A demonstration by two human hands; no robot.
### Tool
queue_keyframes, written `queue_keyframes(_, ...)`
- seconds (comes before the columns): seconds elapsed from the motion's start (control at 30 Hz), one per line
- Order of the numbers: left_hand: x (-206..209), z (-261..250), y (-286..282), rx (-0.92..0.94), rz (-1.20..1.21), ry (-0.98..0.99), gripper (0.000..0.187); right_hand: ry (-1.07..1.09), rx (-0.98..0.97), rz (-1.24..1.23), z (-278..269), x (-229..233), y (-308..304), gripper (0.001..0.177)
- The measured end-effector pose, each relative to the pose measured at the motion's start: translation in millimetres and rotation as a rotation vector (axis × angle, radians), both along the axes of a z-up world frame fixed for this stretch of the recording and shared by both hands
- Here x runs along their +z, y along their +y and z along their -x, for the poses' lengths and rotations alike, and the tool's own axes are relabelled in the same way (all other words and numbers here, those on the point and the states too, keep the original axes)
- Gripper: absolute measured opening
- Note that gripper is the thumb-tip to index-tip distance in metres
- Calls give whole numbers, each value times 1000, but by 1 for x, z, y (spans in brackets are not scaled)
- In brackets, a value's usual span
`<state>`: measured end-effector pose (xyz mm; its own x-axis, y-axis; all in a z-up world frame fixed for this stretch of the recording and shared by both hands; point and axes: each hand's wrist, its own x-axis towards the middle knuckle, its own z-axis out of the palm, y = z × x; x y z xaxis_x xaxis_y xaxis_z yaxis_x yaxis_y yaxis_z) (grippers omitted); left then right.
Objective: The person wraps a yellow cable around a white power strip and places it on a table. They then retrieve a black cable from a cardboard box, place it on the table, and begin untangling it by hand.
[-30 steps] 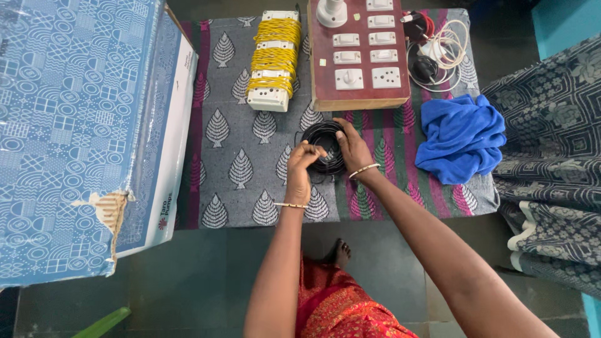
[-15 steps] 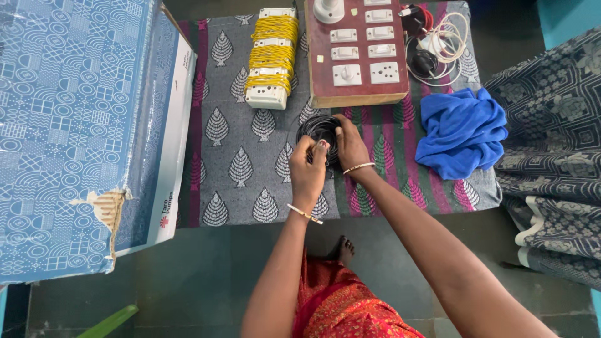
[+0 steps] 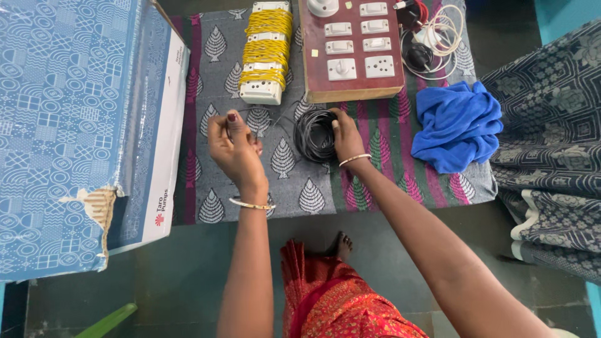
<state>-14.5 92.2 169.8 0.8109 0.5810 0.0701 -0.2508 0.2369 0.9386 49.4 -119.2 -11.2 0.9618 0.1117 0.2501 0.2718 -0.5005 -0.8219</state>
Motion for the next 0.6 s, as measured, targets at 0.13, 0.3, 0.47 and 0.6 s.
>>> queue_keyframes(0.13, -35, -1, 5, 20, -211, 10, 33, 207, 139, -248, -11, -10, -26, 32)
queue_keyframes(0.3, -44, 0, 3, -75, -505, 146, 34, 337, 255, -501, -25, -24, -51, 35)
queue_keyframes(0.47, -38, 1, -3, -225, -1109, 50, 30, 447, 268, -799, -24, -22, -55, 36)
queue_keyframes(0.6, -42, 5, -16, -435, -1288, 146, 31, 489, 147, -841, -23, -21, -52, 37)
